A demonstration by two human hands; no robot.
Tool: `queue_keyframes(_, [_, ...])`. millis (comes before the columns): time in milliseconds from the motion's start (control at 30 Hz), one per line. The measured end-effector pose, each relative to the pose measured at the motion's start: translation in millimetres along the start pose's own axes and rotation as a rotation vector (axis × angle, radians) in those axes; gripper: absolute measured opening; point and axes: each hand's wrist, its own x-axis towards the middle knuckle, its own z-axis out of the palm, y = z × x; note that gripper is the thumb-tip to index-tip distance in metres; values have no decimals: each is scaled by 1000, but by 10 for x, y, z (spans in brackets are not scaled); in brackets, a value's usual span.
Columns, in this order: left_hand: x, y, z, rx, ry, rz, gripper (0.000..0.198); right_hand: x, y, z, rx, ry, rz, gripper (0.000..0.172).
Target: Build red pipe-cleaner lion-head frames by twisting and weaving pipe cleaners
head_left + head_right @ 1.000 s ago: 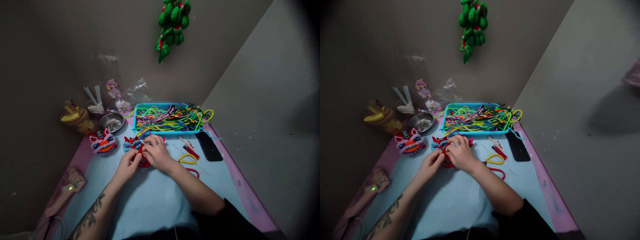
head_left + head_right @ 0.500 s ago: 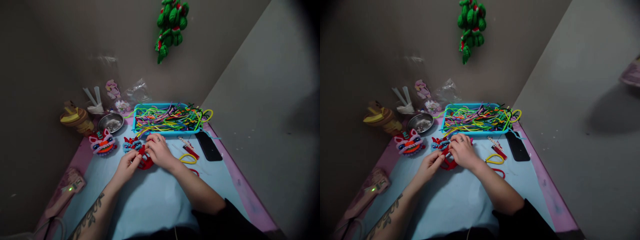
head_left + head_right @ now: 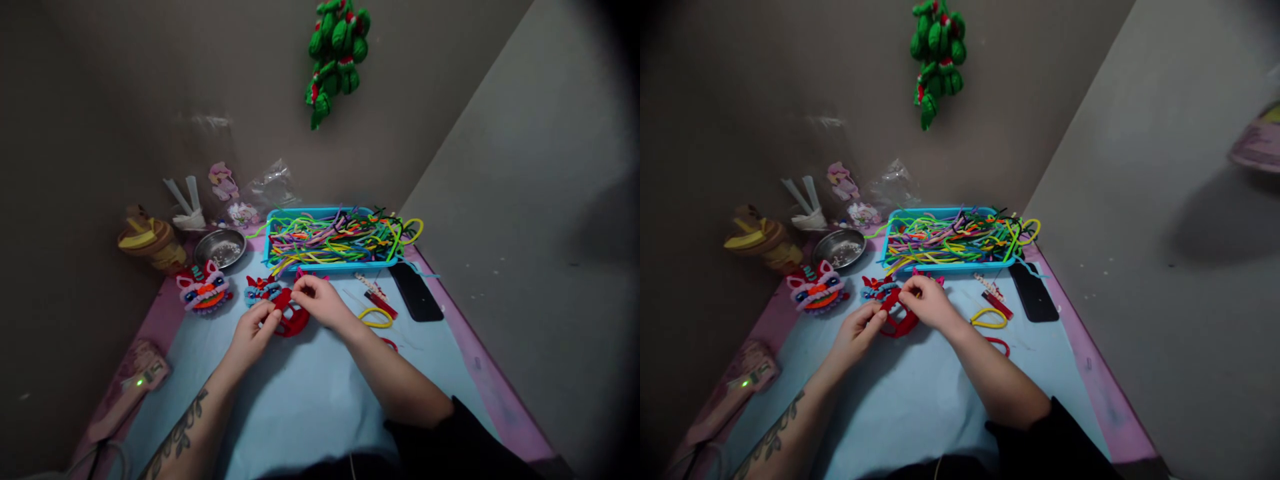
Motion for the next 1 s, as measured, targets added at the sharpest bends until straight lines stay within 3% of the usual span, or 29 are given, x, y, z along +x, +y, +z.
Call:
queue_keyframes(267, [-3,42,9,80,22,45,28,-29,-23,43,238,-62,68,18])
queue_keyframes(733, [32,15,-44,-44,-15,-30,30,-62,-30,124,523,46,161,36])
queue_keyframes(867, [32,12,-72,-46,-39,-54,32,-67,-57,95,408,37,117,30])
queue_keyframes(1000, [38,36,-50,-30,12,-79,25,-68,-54,93,224,63,52,22])
